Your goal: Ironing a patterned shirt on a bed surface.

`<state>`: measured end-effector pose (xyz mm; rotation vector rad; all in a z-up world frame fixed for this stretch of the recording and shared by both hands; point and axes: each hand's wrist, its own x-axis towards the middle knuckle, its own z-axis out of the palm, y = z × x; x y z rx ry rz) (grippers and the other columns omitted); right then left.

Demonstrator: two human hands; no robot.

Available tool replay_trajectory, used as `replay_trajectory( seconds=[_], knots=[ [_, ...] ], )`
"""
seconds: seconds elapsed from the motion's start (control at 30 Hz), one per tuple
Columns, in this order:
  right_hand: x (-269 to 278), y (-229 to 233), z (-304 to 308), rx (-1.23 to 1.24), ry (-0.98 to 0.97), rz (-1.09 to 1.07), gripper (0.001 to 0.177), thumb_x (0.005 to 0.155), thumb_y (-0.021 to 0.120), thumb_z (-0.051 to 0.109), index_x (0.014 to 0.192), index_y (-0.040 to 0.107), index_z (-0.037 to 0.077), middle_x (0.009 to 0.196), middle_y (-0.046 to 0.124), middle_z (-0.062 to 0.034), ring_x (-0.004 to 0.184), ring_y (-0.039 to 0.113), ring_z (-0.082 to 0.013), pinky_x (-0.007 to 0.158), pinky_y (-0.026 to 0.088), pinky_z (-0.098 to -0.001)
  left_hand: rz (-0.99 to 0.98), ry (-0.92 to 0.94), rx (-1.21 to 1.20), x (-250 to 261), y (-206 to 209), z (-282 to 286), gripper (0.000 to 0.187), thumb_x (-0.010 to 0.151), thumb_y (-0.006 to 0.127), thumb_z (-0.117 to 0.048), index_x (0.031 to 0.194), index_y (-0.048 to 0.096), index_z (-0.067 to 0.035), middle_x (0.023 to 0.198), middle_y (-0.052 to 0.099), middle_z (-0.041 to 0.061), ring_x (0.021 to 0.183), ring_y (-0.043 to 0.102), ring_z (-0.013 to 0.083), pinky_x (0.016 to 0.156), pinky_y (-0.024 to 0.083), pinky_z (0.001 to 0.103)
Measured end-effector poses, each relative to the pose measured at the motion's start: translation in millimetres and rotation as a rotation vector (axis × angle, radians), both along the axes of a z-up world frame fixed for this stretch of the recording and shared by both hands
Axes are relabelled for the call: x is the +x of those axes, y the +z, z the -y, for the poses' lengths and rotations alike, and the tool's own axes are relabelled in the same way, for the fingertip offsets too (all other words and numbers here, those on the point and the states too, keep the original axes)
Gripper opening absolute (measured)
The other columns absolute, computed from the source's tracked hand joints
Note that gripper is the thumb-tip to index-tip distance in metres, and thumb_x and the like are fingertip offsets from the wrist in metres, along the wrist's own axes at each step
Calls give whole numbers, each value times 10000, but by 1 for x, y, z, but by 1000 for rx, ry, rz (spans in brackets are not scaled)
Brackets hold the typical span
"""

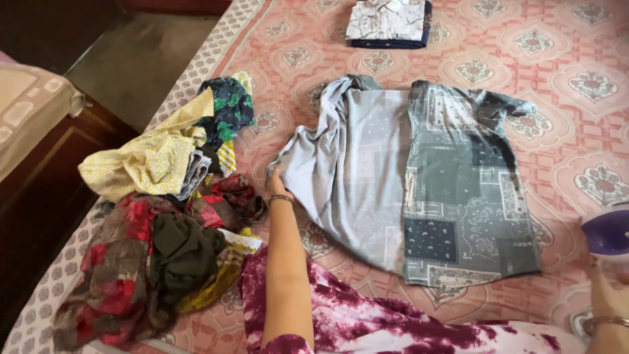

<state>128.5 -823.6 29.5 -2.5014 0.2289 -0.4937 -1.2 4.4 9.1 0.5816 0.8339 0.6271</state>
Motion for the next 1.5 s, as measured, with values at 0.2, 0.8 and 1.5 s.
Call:
replay_trajectory(
  seconds=[0.2,0.8,1.5],
  knots=[
    [-47,25,-95,49,351,-161,248,1004,735,222,1091,740,-10,934,752,-157,845,730,-219,772,556,-348,52,-439,796,63,43,80,606,780,842,-252,1282,606,-8,1194,645,153,1055,629,284,934,518,437],
    [-13,-76,-339,426,504,-195,442,879,766,128,1277,595,41,994,751,-89,861,725,-158,753,582,-318,-608,-697,2430,-64,4,246,317,915,706,-269,1187,617,-133,1195,612,40,1155,601,232,925,497,462],
    [-46,141,-417,1388,721,-663,62,1015,612,95,999,564,59,935,709,-79,834,749,-259,747,641,-432,-60,-1260,2057,-92,96,295,290,903,584,-226,1146,584,-68,1142,615,124,1106,654,304,906,586,437]
  ],
)
